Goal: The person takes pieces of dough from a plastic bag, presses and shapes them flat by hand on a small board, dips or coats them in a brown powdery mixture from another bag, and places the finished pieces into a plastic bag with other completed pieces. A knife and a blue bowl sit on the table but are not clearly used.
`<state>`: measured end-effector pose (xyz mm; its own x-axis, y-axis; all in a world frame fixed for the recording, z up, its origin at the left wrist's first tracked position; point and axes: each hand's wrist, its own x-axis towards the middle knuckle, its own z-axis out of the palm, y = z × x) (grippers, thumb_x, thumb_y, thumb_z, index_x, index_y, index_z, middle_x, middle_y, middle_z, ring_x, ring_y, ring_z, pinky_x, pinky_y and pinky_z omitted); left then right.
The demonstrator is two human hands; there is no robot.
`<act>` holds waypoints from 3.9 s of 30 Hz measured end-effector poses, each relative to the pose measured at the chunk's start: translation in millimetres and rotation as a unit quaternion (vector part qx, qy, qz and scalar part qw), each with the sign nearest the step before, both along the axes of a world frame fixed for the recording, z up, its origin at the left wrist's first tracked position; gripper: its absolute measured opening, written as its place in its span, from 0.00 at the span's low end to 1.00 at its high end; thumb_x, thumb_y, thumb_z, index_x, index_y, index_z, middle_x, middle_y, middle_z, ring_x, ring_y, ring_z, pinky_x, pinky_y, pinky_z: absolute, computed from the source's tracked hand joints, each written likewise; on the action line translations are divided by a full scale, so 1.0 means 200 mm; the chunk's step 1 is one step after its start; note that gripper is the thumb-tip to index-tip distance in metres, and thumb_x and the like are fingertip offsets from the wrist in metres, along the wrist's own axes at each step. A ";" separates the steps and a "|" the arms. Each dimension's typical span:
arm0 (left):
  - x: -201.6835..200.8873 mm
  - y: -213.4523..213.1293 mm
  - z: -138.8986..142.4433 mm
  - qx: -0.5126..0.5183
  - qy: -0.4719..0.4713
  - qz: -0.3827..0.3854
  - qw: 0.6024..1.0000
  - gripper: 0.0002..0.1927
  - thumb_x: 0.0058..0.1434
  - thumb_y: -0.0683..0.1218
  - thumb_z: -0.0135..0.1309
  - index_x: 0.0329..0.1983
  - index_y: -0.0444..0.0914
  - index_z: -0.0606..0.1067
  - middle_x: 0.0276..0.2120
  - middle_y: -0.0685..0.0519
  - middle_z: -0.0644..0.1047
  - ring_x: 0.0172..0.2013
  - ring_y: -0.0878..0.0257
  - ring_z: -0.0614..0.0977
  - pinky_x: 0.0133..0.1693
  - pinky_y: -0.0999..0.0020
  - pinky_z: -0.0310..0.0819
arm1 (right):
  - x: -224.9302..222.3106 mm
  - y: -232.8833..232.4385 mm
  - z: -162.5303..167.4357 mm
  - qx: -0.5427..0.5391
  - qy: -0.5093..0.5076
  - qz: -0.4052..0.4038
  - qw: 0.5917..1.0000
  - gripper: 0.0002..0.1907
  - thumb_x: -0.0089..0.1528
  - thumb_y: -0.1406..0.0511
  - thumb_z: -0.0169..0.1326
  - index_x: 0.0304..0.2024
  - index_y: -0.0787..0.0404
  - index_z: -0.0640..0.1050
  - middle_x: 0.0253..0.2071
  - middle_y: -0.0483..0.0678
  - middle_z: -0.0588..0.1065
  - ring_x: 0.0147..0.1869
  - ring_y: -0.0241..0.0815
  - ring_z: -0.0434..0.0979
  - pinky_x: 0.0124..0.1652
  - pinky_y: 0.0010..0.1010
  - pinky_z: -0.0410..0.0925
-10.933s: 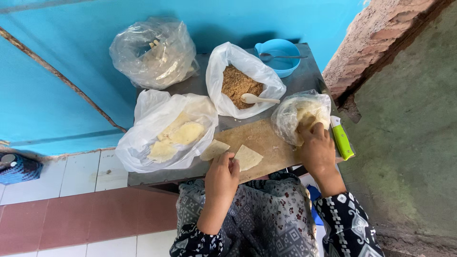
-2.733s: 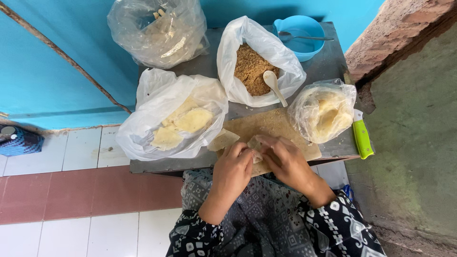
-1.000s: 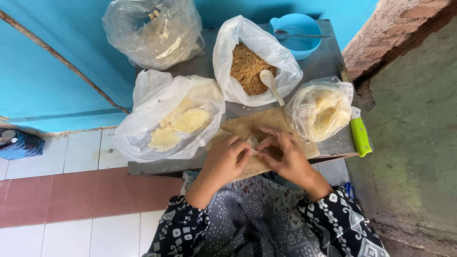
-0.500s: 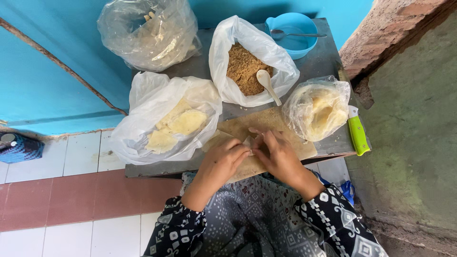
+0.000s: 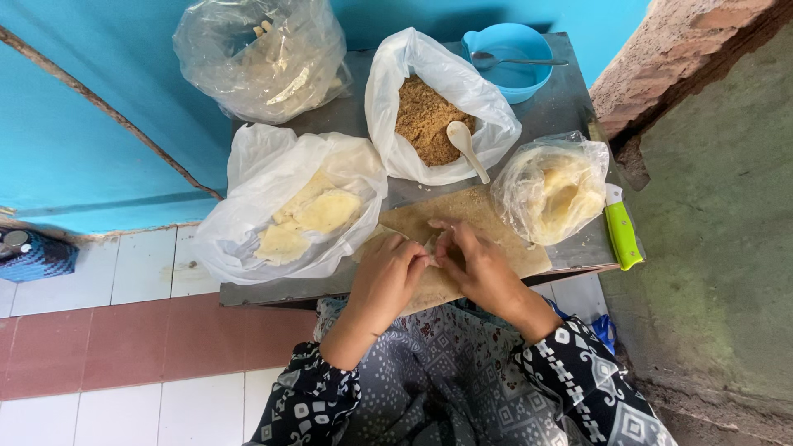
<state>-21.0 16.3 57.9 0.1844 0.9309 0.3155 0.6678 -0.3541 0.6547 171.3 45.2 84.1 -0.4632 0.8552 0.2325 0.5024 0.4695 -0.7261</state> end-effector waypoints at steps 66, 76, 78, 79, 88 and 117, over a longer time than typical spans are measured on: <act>0.06 -0.04 0.05 0.092 0.148 0.062 0.983 0.26 0.69 0.50 0.47 0.68 0.34 0.68 0.70 0.42 0.62 0.70 0.45 0.61 0.67 0.43 0.50 | -0.05 0.05 -0.10 0.254 -0.163 -0.075 0.950 0.41 0.61 0.65 0.59 0.73 0.65 0.58 0.48 0.51 0.79 0.61 0.52 0.73 0.64 0.47 0.59; -0.27 0.10 0.33 0.276 -0.100 0.293 0.910 0.18 0.71 0.41 0.54 0.63 0.35 0.72 0.58 0.46 0.73 0.62 0.51 0.74 0.65 0.54 0.68 | -0.35 0.24 0.31 0.211 0.032 -0.069 0.975 0.39 0.64 0.74 0.58 0.75 0.64 0.57 0.42 0.50 0.79 0.45 0.44 0.82 0.46 0.34 0.74; -0.44 0.20 0.38 0.251 -0.165 0.324 0.897 0.16 0.70 0.39 0.56 0.60 0.35 0.74 0.57 0.46 0.77 0.59 0.51 0.77 0.56 0.61 0.72 | -0.47 0.34 0.42 0.279 0.094 -0.042 0.955 0.39 0.68 0.76 0.58 0.77 0.61 0.56 0.46 0.51 0.79 0.47 0.44 0.83 0.48 0.33 0.76; -0.54 0.26 0.40 0.260 -0.129 0.332 0.898 0.19 0.69 0.39 0.57 0.63 0.36 0.74 0.58 0.45 0.75 0.60 0.51 0.76 0.59 0.60 0.71 | -0.54 0.40 0.46 0.296 0.121 -0.036 0.947 0.38 0.70 0.77 0.57 0.77 0.60 0.56 0.46 0.50 0.78 0.46 0.42 0.82 0.47 0.30 0.76; -0.79 0.95 0.35 0.075 0.206 0.257 0.941 0.39 0.55 0.42 0.56 0.71 0.36 0.60 0.66 0.45 0.65 0.70 0.44 0.56 0.64 0.28 0.37 | -1.23 1.21 0.60 0.419 0.081 -0.039 0.904 0.53 0.54 0.83 0.51 0.78 0.52 0.50 0.59 0.63 0.74 0.58 0.57 0.80 0.52 0.37 0.74; -1.15 1.22 0.41 0.128 -0.079 0.362 0.920 0.22 0.59 0.38 0.59 0.56 0.31 0.70 0.54 0.38 0.77 0.56 0.40 0.78 0.56 0.54 0.73 | -1.05 1.38 0.20 0.207 0.182 -0.172 0.946 0.46 0.63 0.82 0.47 0.79 0.60 0.45 0.59 0.64 0.78 0.56 0.56 0.85 0.55 0.38 0.76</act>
<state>-251.1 260.5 140.1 -0.5212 0.6829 0.5119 0.6932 -0.0111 0.7207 -37.8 321.9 124.1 0.0009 0.7415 0.6710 0.4292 0.6057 -0.6700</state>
